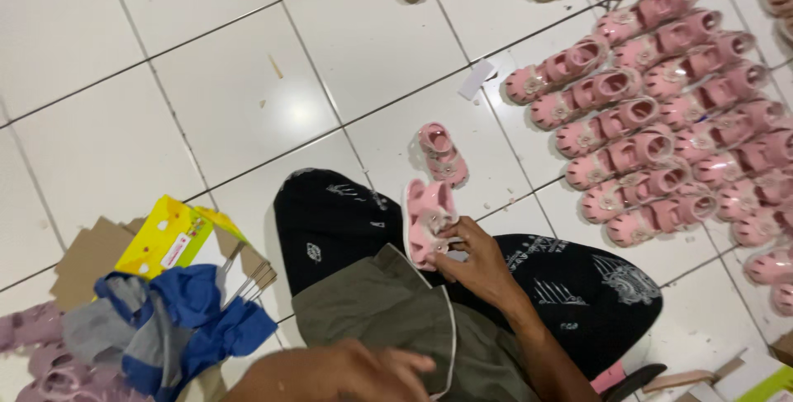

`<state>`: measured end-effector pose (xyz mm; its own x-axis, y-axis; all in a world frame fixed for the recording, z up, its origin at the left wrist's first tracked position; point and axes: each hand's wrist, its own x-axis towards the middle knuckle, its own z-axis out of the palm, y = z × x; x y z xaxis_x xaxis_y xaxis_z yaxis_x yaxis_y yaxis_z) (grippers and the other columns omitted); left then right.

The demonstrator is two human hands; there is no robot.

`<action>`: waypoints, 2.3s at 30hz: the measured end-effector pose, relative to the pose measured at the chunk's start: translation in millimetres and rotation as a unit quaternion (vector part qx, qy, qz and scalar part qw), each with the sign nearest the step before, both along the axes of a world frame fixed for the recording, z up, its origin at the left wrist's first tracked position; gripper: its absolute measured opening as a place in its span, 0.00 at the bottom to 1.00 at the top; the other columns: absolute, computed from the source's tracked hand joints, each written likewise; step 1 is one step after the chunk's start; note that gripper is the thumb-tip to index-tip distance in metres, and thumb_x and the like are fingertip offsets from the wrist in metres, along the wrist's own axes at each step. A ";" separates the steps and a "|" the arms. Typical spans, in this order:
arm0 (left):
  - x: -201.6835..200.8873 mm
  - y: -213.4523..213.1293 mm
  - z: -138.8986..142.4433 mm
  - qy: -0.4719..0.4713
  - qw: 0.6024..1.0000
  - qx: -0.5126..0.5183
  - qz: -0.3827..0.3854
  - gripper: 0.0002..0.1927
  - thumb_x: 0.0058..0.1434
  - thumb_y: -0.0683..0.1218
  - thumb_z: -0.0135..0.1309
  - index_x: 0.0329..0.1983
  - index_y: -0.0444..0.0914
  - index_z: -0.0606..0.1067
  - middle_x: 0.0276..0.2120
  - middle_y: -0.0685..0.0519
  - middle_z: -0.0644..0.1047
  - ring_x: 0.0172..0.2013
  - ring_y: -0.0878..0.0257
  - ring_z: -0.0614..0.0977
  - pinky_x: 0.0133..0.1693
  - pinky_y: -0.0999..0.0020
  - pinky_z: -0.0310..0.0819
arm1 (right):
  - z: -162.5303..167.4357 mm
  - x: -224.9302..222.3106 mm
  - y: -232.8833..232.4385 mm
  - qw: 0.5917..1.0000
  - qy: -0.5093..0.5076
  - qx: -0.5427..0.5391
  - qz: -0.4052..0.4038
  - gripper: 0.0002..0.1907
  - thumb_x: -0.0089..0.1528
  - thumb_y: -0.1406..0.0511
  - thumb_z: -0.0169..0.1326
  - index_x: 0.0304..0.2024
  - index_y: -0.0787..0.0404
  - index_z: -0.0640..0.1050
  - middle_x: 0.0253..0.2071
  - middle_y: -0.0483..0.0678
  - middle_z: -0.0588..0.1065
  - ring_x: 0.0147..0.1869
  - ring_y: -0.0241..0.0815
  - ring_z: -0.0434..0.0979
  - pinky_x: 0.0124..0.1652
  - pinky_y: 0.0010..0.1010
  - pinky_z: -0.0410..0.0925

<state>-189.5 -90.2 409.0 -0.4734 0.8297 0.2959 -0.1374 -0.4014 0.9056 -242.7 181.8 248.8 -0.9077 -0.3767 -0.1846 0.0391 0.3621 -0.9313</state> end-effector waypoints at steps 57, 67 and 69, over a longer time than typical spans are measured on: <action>-73.8 105.8 -100.2 -0.123 0.837 -0.259 0.466 0.26 0.70 0.59 0.48 0.57 0.33 0.67 0.41 0.49 0.77 0.41 0.66 0.78 0.44 0.68 0.75 | 66.3 6.5 17.9 0.924 0.316 0.149 -0.152 0.08 0.65 0.69 0.58 0.46 0.61 0.81 0.41 0.47 0.81 0.45 0.38 0.77 0.50 0.35 0.65; -68.1 106.8 -83.0 -0.125 0.853 -0.343 0.372 0.29 0.66 0.60 0.51 0.58 0.34 0.67 0.39 0.45 0.81 0.39 0.62 0.82 0.41 0.66 0.77 | 46.2 -9.9 40.6 0.903 -0.292 -0.285 -0.139 0.18 0.74 0.60 0.48 0.41 0.70 0.77 0.29 0.45 0.74 0.26 0.31 0.72 0.19 0.18 0.59; -66.8 106.6 -80.2 -0.115 0.850 -0.354 0.374 0.29 0.66 0.61 0.51 0.58 0.34 0.66 0.37 0.45 0.81 0.36 0.62 0.84 0.39 0.66 0.77 | 44.4 -9.9 40.5 0.909 -0.301 -0.243 -0.155 0.16 0.71 0.61 0.50 0.41 0.71 0.78 0.28 0.47 0.75 0.23 0.30 0.71 0.17 0.18 0.57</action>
